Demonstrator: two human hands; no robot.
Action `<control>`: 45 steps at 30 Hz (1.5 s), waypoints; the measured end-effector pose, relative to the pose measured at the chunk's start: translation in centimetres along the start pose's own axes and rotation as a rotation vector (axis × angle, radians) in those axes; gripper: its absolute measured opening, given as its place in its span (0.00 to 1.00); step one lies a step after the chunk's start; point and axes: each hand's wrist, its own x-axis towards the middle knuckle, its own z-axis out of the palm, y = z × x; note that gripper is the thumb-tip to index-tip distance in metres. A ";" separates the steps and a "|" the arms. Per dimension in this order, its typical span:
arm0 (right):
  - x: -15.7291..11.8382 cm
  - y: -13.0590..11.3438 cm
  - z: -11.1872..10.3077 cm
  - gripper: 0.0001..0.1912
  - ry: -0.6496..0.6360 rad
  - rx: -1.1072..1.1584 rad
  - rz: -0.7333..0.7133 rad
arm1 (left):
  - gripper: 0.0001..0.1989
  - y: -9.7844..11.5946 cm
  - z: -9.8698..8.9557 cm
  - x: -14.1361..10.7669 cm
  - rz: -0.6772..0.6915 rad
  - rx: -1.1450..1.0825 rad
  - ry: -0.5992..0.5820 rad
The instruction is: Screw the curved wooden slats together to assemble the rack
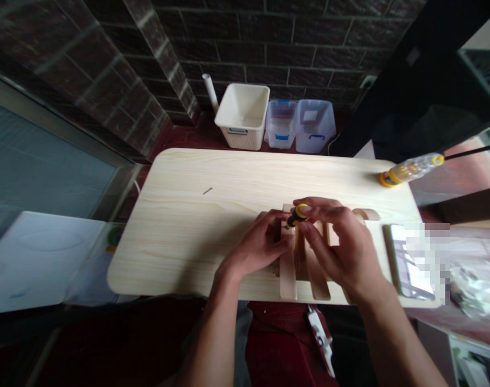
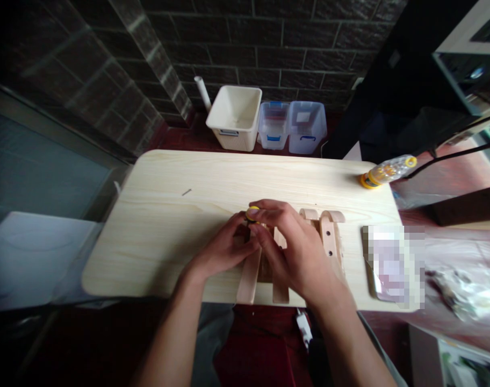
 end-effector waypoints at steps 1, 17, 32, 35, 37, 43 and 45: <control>0.0 0.0 0.0 0.16 -0.001 -0.011 -0.002 | 0.24 0.0 0.0 0.0 0.002 -0.001 0.001; -0.1 -0.1 0.3 0.19 0.004 -0.013 0.000 | 0.21 0.3 0.0 0.1 0.007 0.006 0.018; 0.0 -0.1 0.2 0.18 0.004 0.006 -0.015 | 0.22 0.0 0.0 0.0 0.022 0.013 0.016; -0.1 -0.1 0.3 0.19 -0.019 0.066 -0.002 | 0.23 0.0 -0.1 0.0 0.018 0.004 0.007; -0.2 -0.1 0.3 0.20 -0.023 0.086 0.007 | 0.23 0.0 -0.1 -0.1 0.005 -0.001 -0.001; -0.1 0.1 0.4 0.17 -0.008 0.030 -0.018 | 0.24 -0.1 0.0 0.0 0.013 0.019 0.006; 0.0 0.2 0.4 0.15 -0.009 0.011 -0.032 | 0.24 0.0 0.1 0.0 0.021 0.018 0.003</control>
